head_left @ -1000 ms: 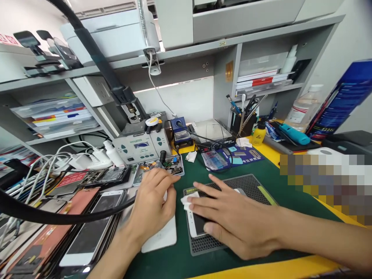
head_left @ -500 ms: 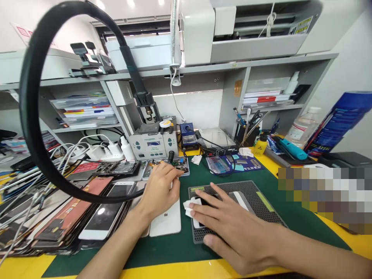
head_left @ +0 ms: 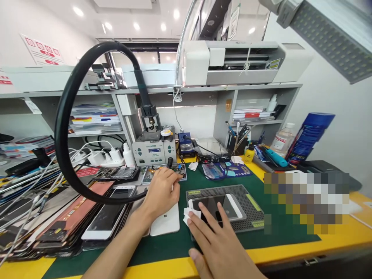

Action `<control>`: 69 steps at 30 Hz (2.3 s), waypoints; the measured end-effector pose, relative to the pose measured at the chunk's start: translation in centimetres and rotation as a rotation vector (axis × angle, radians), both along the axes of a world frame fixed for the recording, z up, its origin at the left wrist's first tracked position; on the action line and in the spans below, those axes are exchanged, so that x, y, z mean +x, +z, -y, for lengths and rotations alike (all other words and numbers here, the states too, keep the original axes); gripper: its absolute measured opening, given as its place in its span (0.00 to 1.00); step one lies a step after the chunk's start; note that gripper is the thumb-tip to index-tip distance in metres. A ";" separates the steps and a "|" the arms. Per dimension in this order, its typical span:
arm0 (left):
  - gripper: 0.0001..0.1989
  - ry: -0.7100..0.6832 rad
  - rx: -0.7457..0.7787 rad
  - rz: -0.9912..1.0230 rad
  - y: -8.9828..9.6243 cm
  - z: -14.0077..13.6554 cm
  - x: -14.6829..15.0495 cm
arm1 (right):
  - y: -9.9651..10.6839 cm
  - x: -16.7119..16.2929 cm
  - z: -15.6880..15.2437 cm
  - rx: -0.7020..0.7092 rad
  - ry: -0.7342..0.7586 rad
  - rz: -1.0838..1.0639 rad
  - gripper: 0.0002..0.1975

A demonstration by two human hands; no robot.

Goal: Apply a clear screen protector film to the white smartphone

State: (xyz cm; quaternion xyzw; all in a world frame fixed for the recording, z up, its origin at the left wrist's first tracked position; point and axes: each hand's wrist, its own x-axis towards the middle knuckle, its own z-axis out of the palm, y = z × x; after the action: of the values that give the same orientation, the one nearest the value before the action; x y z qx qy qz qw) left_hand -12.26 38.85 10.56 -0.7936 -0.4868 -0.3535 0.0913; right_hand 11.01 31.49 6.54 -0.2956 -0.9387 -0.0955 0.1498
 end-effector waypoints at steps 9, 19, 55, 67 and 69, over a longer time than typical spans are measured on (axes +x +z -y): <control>0.14 -0.027 -0.009 -0.029 0.0 0.2 -0.2 | -2.1 1.8 0.1 0.288 -0.137 -0.052 0.26; 0.16 -0.151 -0.089 -0.101 -0.8 0.6 0.7 | -1.7 4.6 0.9 0.189 -0.262 -0.024 0.25; 0.17 -0.154 -0.160 -0.193 -0.6 1.4 1.5 | -1.0 9.9 0.9 0.007 -0.381 -0.028 0.27; 0.17 -0.135 -0.190 -0.190 -0.6 1.4 1.5 | 1.6 7.8 -1.3 -0.199 -0.497 -0.053 0.26; 0.17 -0.133 -0.182 -0.187 -0.6 1.3 1.6 | 0.6 8.6 -0.6 -0.126 -0.468 -0.033 0.26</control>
State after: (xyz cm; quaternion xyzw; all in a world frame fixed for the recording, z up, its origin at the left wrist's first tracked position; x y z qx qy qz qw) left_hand -10.70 37.50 9.98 -0.8586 -0.4524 -0.2377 0.0401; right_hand 19.61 32.12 7.13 -0.5153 -0.8461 -0.0642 0.1202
